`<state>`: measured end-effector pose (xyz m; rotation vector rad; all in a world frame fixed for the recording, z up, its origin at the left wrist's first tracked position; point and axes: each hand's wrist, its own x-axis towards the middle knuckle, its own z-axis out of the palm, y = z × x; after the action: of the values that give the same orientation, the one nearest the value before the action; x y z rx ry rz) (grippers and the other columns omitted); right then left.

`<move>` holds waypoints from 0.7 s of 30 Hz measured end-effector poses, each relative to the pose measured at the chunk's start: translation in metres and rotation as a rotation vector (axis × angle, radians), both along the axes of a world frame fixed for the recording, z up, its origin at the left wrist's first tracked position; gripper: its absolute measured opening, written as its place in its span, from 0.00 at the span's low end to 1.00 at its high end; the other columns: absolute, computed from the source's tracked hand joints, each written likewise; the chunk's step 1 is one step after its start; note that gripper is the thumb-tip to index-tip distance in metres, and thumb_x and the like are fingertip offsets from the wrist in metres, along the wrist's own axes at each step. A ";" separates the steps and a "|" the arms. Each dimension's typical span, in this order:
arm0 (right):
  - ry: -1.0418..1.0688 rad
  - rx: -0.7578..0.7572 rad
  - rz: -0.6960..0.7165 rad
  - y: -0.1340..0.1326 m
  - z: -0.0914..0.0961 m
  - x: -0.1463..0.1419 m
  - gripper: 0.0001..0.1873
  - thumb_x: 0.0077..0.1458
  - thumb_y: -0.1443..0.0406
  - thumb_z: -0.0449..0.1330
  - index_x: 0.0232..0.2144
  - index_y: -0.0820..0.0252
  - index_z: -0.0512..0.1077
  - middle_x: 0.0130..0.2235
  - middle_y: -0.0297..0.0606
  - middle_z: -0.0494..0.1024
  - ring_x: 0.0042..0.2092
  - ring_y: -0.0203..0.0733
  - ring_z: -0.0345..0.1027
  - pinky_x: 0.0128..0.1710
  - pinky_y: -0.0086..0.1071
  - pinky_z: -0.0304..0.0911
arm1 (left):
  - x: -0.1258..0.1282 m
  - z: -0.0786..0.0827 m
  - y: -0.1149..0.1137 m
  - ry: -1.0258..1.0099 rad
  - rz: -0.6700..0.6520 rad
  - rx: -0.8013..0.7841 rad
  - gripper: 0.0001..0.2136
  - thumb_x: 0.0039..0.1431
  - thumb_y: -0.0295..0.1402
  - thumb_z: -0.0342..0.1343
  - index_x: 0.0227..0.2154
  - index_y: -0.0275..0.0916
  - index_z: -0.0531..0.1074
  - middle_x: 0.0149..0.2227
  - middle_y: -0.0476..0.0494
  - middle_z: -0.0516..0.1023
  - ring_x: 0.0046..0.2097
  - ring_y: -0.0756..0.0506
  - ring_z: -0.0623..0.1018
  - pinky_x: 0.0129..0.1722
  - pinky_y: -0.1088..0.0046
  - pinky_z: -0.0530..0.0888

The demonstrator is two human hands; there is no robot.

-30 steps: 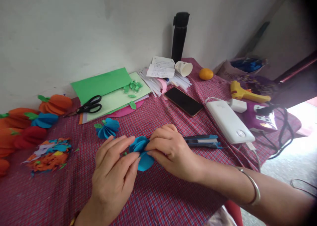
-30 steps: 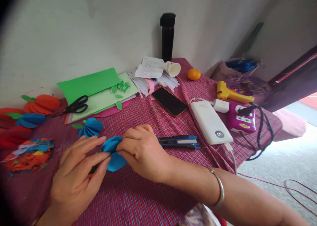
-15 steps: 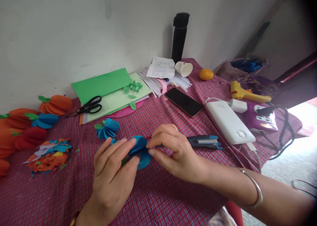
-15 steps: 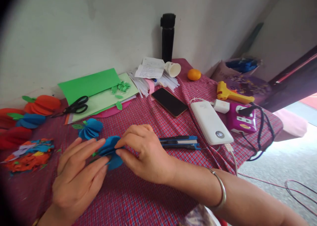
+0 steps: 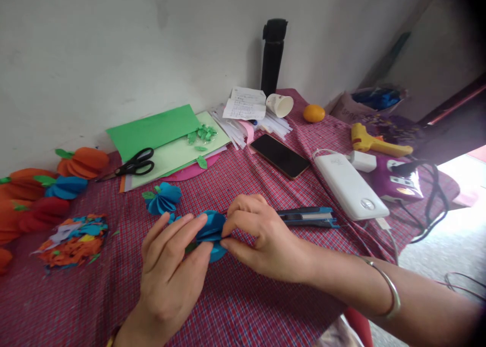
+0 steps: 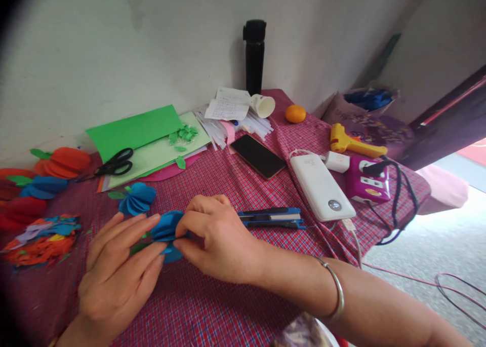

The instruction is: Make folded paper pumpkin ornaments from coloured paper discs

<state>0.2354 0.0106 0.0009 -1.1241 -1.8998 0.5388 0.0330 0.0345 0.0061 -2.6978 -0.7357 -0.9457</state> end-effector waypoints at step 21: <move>-0.065 0.025 0.002 0.002 -0.003 0.001 0.07 0.62 0.68 0.55 0.31 0.60 0.69 0.34 0.35 0.73 0.38 0.36 0.67 0.42 0.34 0.53 | -0.007 0.011 -0.001 -0.244 0.120 -0.372 0.07 0.59 0.25 0.53 0.38 0.41 0.72 0.50 0.43 0.74 0.51 0.42 0.75 0.52 0.57 0.74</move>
<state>0.2367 0.0128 -0.0022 -1.1364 -1.9578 0.4837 0.0261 0.0339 0.0169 -2.8272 -1.2178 -1.2289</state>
